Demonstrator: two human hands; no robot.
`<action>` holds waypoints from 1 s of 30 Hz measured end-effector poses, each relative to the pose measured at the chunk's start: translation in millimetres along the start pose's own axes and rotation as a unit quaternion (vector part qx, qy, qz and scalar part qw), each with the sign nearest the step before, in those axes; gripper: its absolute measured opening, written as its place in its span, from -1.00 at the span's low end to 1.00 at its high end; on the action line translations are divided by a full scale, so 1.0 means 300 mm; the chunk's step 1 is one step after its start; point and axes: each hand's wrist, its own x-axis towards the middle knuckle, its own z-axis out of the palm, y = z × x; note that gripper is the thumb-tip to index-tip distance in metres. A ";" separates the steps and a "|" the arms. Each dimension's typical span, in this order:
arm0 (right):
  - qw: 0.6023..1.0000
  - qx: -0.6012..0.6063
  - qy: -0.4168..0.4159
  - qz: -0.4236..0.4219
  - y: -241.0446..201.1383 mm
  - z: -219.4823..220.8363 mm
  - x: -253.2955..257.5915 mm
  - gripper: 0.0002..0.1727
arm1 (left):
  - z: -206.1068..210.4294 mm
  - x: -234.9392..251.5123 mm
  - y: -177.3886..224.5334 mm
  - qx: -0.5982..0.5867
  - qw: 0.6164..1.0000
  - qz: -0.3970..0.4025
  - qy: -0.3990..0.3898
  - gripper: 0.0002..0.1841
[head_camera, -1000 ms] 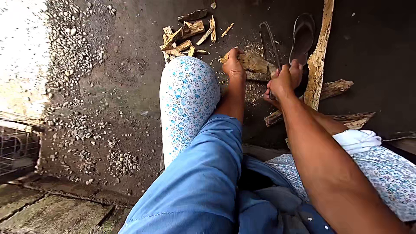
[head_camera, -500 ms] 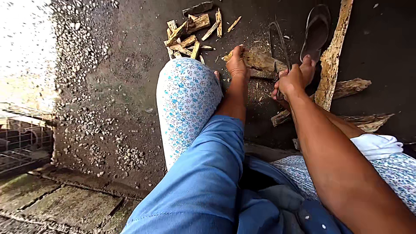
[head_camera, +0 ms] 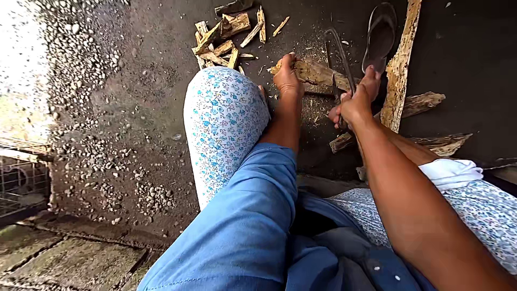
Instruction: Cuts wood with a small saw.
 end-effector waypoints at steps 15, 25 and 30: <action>1.000 0.019 -0.019 0.013 0.108 -0.035 -0.148 -0.63 | -0.011 0.030 -0.005 0.007 1.000 0.009 -0.015 -0.83; 0.994 0.068 0.012 -0.086 0.073 0.069 0.064 -0.58 | -0.066 -0.024 -0.019 -0.033 0.999 0.010 0.016 -0.89; 0.997 -0.018 0.058 -0.040 0.012 0.085 -0.036 -0.59 | -0.068 -0.076 0.006 -0.062 0.998 -0.005 -0.017 -0.87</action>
